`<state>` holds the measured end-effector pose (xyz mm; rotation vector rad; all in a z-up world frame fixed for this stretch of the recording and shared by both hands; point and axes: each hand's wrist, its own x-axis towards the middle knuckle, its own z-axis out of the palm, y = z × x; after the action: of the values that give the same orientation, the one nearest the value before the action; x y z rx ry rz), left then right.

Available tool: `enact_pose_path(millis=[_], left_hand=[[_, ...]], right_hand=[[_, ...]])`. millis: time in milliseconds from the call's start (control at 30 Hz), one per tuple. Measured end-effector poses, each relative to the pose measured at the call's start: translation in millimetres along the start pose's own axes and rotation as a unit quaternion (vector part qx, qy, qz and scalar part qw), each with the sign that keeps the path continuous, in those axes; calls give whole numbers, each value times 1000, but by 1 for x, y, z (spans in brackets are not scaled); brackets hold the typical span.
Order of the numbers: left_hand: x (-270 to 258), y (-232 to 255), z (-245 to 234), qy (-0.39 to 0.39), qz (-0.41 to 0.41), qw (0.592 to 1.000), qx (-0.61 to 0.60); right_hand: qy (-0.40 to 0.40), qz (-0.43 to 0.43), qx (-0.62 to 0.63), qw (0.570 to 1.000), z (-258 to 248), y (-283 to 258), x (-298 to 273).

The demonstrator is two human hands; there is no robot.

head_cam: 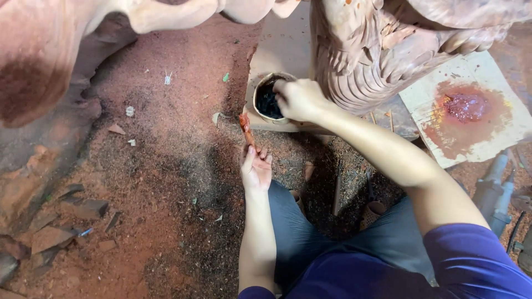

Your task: Applying and smoothing wood filler into the cracks and crevices of a large, intricate wooden sculpture.

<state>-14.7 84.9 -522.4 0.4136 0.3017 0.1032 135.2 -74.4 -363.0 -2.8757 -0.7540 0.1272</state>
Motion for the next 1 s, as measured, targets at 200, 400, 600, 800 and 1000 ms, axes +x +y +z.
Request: enact_pose_path(millis=[200, 400, 600, 800, 1000], left_hand=[[2, 6, 0, -73, -2, 995, -61], [3, 6, 2, -98, 13, 994, -45], [3, 2, 5, -74, 30, 996, -29], [-1, 0, 13, -23, 35, 999, 8], [1, 0, 13, -34, 36, 999, 6]], right_hand=[[127, -76, 727, 670, -142, 11, -73], [-39, -326, 859, 393, -187, 40, -47], [0, -273, 871, 408, -201, 26, -41], [-67, -375, 867, 320, -204, 16, -23], [-68, -325, 887, 322, -204, 17, -21]])
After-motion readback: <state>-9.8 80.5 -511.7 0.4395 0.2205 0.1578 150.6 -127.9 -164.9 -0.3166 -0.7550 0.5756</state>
